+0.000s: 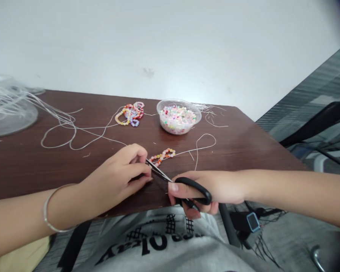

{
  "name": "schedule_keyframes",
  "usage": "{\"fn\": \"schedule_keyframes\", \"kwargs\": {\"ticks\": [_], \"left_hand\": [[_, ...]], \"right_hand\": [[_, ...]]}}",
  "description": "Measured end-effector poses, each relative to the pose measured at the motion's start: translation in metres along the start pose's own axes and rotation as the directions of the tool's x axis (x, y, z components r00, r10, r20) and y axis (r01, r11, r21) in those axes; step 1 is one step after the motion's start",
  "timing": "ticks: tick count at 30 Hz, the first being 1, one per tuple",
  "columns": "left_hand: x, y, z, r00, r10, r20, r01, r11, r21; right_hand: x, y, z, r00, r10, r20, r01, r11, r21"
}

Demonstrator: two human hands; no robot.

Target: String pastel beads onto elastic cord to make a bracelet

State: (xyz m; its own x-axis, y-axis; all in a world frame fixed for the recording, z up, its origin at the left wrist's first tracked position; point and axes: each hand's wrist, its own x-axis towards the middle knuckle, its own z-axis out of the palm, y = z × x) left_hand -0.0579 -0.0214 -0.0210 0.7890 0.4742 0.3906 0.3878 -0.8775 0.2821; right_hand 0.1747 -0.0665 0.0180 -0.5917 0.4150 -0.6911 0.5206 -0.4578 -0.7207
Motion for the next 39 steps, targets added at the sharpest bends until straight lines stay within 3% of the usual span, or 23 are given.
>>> {"fn": "schedule_keyframes", "kwargs": {"ticks": [10,23,31,39], "left_hand": [[-0.002,-0.003,0.000,0.997,-0.061,0.042,0.061,0.998,0.000],[-0.004,-0.003,0.001,0.998,-0.048,0.041,0.049,0.999,-0.010],[-0.003,-0.005,0.002,0.997,-0.060,0.047,0.061,0.998,-0.028],[-0.003,-0.004,0.001,0.999,-0.032,0.038,0.034,0.999,-0.041]], "right_hand": [[-0.004,0.001,-0.001,0.996,-0.091,0.000,0.091,0.994,-0.061],[0.000,0.002,0.004,0.995,-0.092,-0.034,0.092,0.996,0.002],[0.000,-0.001,0.005,0.996,-0.061,-0.065,0.058,0.997,-0.051],[-0.002,-0.012,0.003,0.999,-0.037,-0.002,0.036,0.992,-0.121]]}}
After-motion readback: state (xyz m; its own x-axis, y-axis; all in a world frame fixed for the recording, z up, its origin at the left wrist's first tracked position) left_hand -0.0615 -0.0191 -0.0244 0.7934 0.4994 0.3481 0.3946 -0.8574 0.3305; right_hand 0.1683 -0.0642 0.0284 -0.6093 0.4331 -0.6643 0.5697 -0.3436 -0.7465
